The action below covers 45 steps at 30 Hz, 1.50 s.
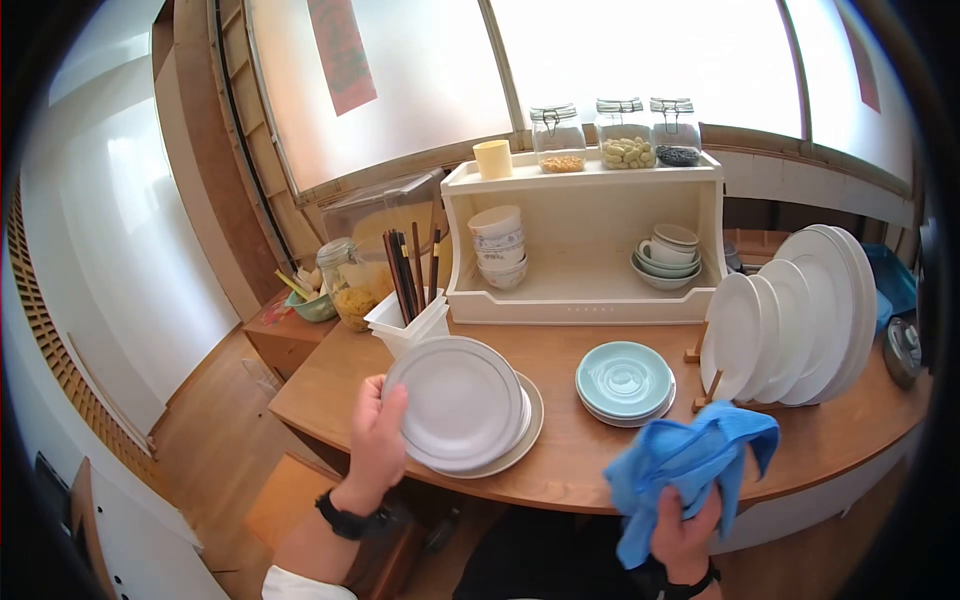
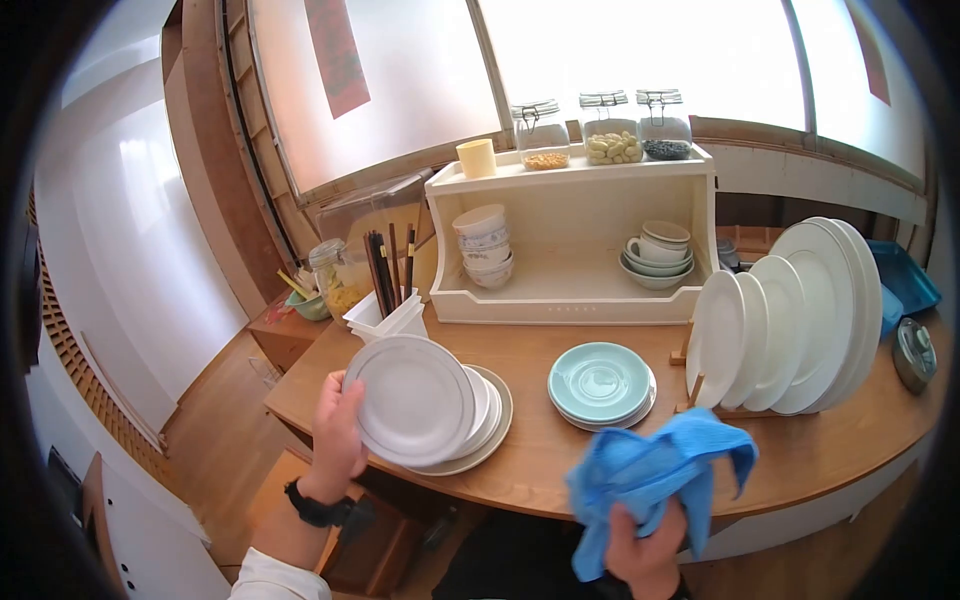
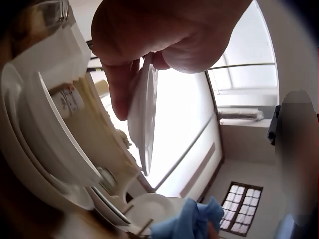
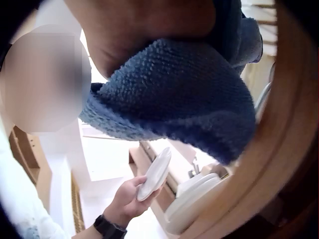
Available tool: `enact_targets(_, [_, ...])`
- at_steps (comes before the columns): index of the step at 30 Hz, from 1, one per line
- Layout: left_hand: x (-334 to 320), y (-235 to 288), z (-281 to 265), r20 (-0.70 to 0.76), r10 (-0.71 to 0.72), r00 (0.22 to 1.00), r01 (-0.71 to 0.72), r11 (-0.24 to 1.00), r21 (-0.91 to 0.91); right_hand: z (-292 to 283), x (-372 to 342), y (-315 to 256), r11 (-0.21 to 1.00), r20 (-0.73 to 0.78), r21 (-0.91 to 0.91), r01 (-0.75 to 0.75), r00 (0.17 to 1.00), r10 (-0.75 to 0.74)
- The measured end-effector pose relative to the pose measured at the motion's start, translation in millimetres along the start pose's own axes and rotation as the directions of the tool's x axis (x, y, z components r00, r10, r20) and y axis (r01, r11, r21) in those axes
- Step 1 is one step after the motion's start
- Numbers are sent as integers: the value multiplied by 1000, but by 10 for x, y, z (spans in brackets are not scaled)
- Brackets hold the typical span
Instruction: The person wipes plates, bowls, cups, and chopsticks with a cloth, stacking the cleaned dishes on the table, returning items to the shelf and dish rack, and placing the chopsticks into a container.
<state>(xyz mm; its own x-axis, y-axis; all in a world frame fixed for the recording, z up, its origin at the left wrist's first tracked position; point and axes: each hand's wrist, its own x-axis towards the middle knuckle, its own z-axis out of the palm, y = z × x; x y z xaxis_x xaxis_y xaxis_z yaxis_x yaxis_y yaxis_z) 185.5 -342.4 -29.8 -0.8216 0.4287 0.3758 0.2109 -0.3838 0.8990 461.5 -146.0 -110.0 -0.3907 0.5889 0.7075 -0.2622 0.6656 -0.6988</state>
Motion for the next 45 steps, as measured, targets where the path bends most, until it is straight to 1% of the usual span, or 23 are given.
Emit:
enact_targets(3, [-362,-66,362,23,1,1000,1,996,-92,224,163,-274,889,309,-249,385,901,-303])
enact_targets(4, [-469,-94,469,27,12,1000,-9,995,-97,373,293,-501,815,293,-275,511,851,-435])
enact_targets(6, [-686,9,695,105,54,993,-44,994,-96,532,376,-723,820,405,-262,509,829,-385])
enact_targets(7, [-774,-12,691,238,305,922,-368,880,301,597,379,-752,801,429,-267,536,810,-399])
enact_targets(8, [-940,-173,665,137,199,970,-196,980,-38,658,382,-762,783,452,-271,561,792,-411])
enact_targets(11, [-1000,-303,502,309,-3,951,-21,997,75,737,393,-749,731,518,-268,628,734,-440])
enact_targets(12, [-996,-323,510,315,-4,949,-20,997,74,736,394,-759,730,517,-274,626,736,-437])
enact_targets(14, [-956,-273,650,124,245,962,-241,969,-47,849,627,-898,727,514,-287,624,740,-433])
enact_targets(15, [-903,-267,745,-45,145,988,-151,965,-215,965,766,-999,722,513,-294,627,741,-434])
enact_targets(20, [-823,-224,578,-89,196,977,-211,952,-220,972,632,-1091,709,499,-324,626,750,-434])
enact_targets(22, [-934,-164,649,24,313,949,-296,869,397,1087,627,-1048,713,489,-341,613,763,-422])
enact_targets(23, [-967,-177,726,-27,201,979,-200,979,31,1019,634,-1017,714,486,-346,609,767,-419])
enact_targets(26, [-970,-244,717,109,352,930,-368,900,232,819,757,-947,711,480,-352,608,770,-421])
enact_targets(27, [-944,-313,704,63,289,955,-288,957,-29,750,753,-909,707,477,-356,611,770,-424])
enact_targets(32, [-874,-185,738,-15,261,965,-261,961,-90,811,710,-966,694,469,-389,605,779,-417])
enact_targets(34, [-909,-198,771,90,189,978,-178,977,-119,870,647,-1007,694,457,-406,595,790,-409])
enact_targets(36, [-960,-88,727,257,312,915,-400,790,465,710,673,-936,693,442,-417,588,797,-411])
enact_targets(39, [-944,-267,729,31,224,974,-222,973,-64,820,977,-1088,689,427,-435,580,806,-409])
enact_targets(40, [-933,-176,774,-47,243,969,-238,966,99,513,858,-909,684,422,-445,578,809,-409])
enact_targets(42, [-859,-149,741,-126,311,942,-307,951,46,513,835,-905,677,422,-455,578,810,-408])
enact_targets(43, [-874,-162,712,-132,307,942,-304,952,44,519,760,-869,925,317,-228,303,922,-223])
enact_targets(44, [-885,-183,683,-137,338,931,-335,941,47,533,690,-819,999,268,49,-22,963,8])
enact_targets(45, [-886,-198,676,-142,370,918,-366,929,50,553,635,-741,992,196,87,90,975,-105])
